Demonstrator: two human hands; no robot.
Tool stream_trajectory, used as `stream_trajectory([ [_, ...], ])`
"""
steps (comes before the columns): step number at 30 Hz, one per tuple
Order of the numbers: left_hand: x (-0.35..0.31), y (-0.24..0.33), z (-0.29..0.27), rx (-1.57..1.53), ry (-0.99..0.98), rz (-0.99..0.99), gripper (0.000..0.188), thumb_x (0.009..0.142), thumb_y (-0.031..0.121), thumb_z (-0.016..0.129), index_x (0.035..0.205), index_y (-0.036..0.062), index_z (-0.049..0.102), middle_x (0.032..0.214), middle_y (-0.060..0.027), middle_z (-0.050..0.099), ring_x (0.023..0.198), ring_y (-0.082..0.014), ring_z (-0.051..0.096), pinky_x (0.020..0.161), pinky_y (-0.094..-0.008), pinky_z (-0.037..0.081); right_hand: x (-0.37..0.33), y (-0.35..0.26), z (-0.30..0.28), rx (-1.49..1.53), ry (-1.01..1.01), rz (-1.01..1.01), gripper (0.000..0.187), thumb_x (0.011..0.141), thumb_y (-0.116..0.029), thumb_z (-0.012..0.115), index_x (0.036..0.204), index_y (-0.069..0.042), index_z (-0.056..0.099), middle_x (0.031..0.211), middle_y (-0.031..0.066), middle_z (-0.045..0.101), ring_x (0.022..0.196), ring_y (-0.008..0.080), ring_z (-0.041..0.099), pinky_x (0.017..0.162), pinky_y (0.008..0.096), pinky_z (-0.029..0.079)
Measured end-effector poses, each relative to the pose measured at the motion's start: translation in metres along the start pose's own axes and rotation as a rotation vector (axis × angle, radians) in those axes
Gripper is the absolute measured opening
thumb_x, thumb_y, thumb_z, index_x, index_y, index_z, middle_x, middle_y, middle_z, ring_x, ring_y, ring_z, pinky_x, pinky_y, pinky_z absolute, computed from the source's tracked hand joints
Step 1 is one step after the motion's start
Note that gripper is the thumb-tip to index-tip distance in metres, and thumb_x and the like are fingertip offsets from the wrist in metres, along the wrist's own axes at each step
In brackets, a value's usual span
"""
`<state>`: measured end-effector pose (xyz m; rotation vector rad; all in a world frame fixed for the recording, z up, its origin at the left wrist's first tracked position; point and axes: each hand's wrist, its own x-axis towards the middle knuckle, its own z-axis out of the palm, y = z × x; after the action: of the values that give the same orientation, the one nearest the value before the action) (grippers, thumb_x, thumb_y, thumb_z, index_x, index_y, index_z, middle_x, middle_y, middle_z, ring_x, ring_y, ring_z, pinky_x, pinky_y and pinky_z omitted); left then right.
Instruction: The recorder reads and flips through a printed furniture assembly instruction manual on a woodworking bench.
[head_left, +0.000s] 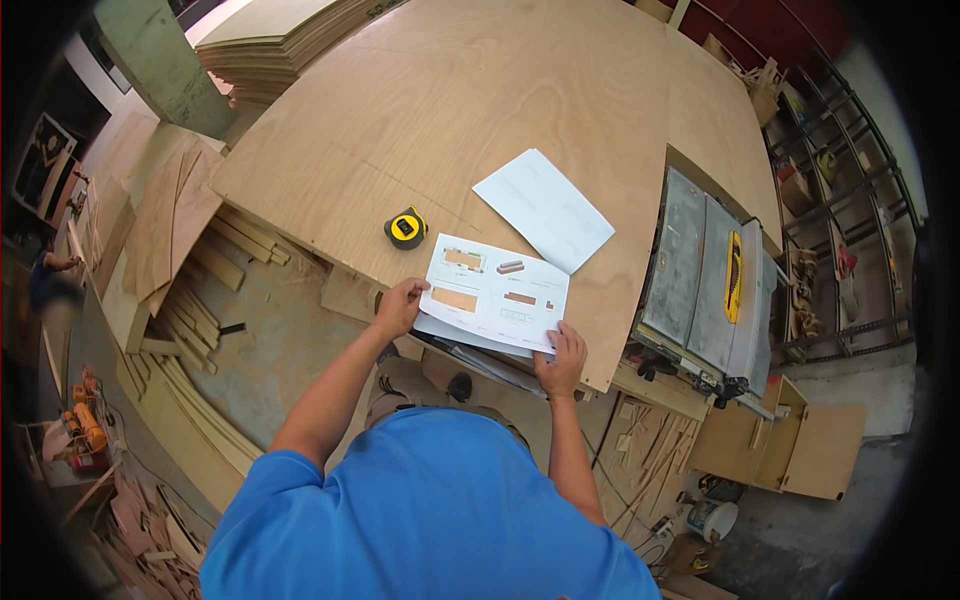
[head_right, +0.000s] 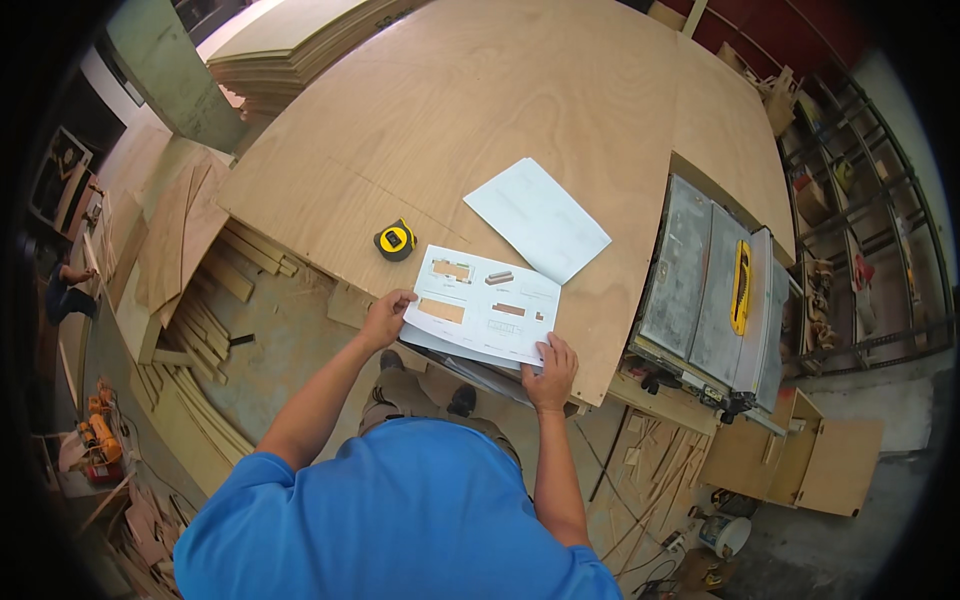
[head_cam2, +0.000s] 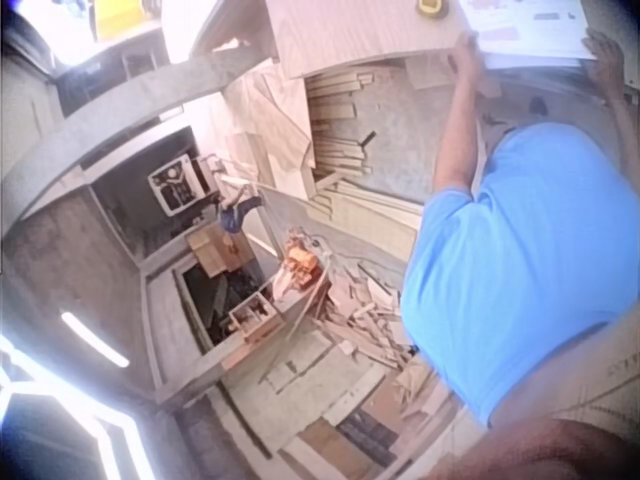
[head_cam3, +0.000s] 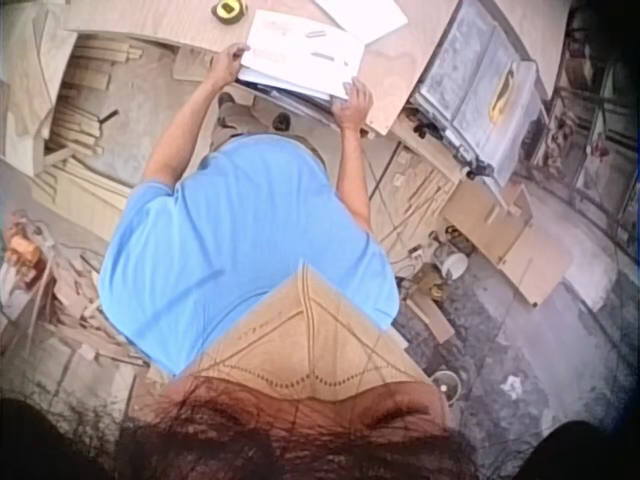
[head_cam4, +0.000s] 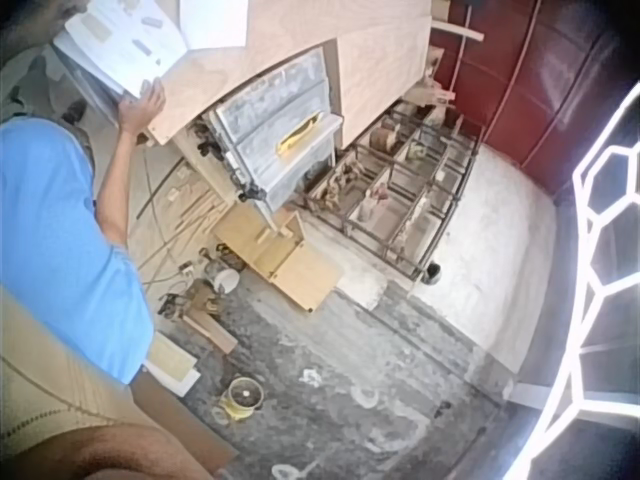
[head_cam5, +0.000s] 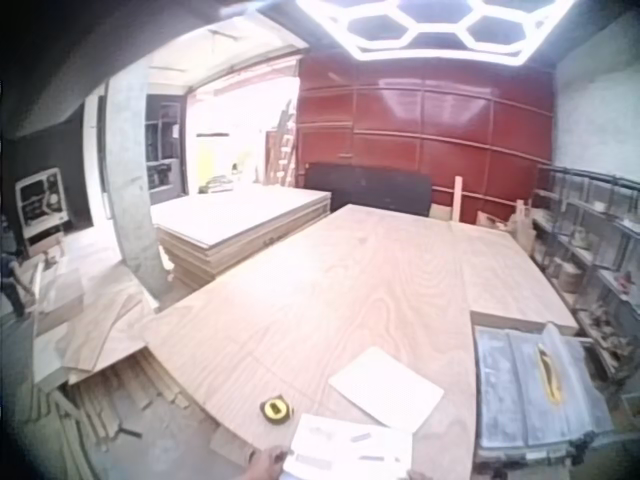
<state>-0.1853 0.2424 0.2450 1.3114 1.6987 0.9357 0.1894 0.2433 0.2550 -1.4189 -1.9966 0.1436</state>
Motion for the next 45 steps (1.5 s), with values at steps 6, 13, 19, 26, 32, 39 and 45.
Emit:
stream_trajectory([
  [6,-0.001,-0.001,0.001,-0.005,0.014,0.019,0.023,0.100,0.005,0.063,0.122,0.0025,0.066,0.104,-0.0082,0.074,0.091,-0.0145,0.070,0.084,-0.0290,0.055,0.000,-0.001,-0.001,-0.008,-0.004,-0.006,0.040,0.075,-0.022,0.079,0.111,-0.008,0.067,0.134,0.0126,0.063,0.123,0.0359,0.056,0.107,0.0485,0.041],
  [13,-0.004,0.006,0.000,-0.018,0.035,0.019,0.023,0.099,0.003,0.063,0.122,0.0019,0.066,0.103,-0.0096,0.074,0.090,-0.0155,0.071,0.084,-0.0294,0.056,0.000,0.000,0.000,-0.008,-0.015,0.007,0.039,0.075,-0.021,0.079,0.110,-0.007,0.067,0.134,0.0123,0.063,0.123,0.0358,0.056,0.108,0.0483,0.041],
  [19,-0.002,0.001,0.003,-0.049,0.063,0.034,0.022,0.097,0.005,0.064,0.118,0.0018,0.069,0.100,-0.0125,0.075,0.088,-0.0198,0.073,0.081,-0.0315,0.057,0.000,0.000,0.000,-0.007,-0.010,-0.001,0.040,0.076,-0.023,0.081,0.110,-0.007,0.067,0.134,0.0130,0.063,0.124,0.0358,0.056,0.108,0.0483,0.041],
  [26,-0.003,0.004,0.002,-0.043,0.060,0.025,0.022,0.097,0.005,0.064,0.118,0.0022,0.069,0.100,-0.0120,0.075,0.088,-0.0187,0.073,0.081,-0.0310,0.057,0.001,-0.002,0.000,-0.012,-0.007,0.004,0.039,0.077,-0.023,0.079,0.110,-0.007,0.067,0.133,0.0131,0.064,0.124,0.0357,0.056,0.108,0.0485,0.041],
  [32,-0.002,-0.001,0.004,-0.079,0.060,0.026,0.022,0.098,0.005,0.064,0.119,0.0019,0.069,0.100,-0.0116,0.075,0.087,-0.0182,0.072,0.080,-0.0305,0.057,0.001,-0.002,-0.001,-0.010,-0.012,0.006,0.037,0.078,-0.022,0.078,0.110,-0.008,0.067,0.133,0.0130,0.064,0.123,0.0359,0.056,0.108,0.0485,0.041],
  [39,-0.005,0.005,0.002,-0.072,0.066,0.034,0.022,0.098,0.005,0.063,0.119,0.0019,0.069,0.100,-0.0111,0.075,0.088,-0.0178,0.072,0.081,-0.0305,0.056,0.002,-0.004,-0.002,-0.007,-0.010,0.008,0.035,0.079,-0.021,0.077,0.110,-0.008,0.067,0.133,0.0125,0.064,0.122,0.0361,0.056,0.108,0.0486,0.041],
  [45,-0.003,0.003,0.002,-0.051,0.065,0.023,0.022,0.098,0.006,0.064,0.119,0.0019,0.069,0.099,-0.0116,0.074,0.087,-0.0188,0.072,0.081,-0.0313,0.057,0.002,-0.002,-0.001,-0.016,-0.004,-0.006,0.031,0.079,-0.015,0.072,0.109,-0.007,0.067,0.133,0.0127,0.064,0.123,0.0364,0.056,0.109,0.0491,0.040],
])
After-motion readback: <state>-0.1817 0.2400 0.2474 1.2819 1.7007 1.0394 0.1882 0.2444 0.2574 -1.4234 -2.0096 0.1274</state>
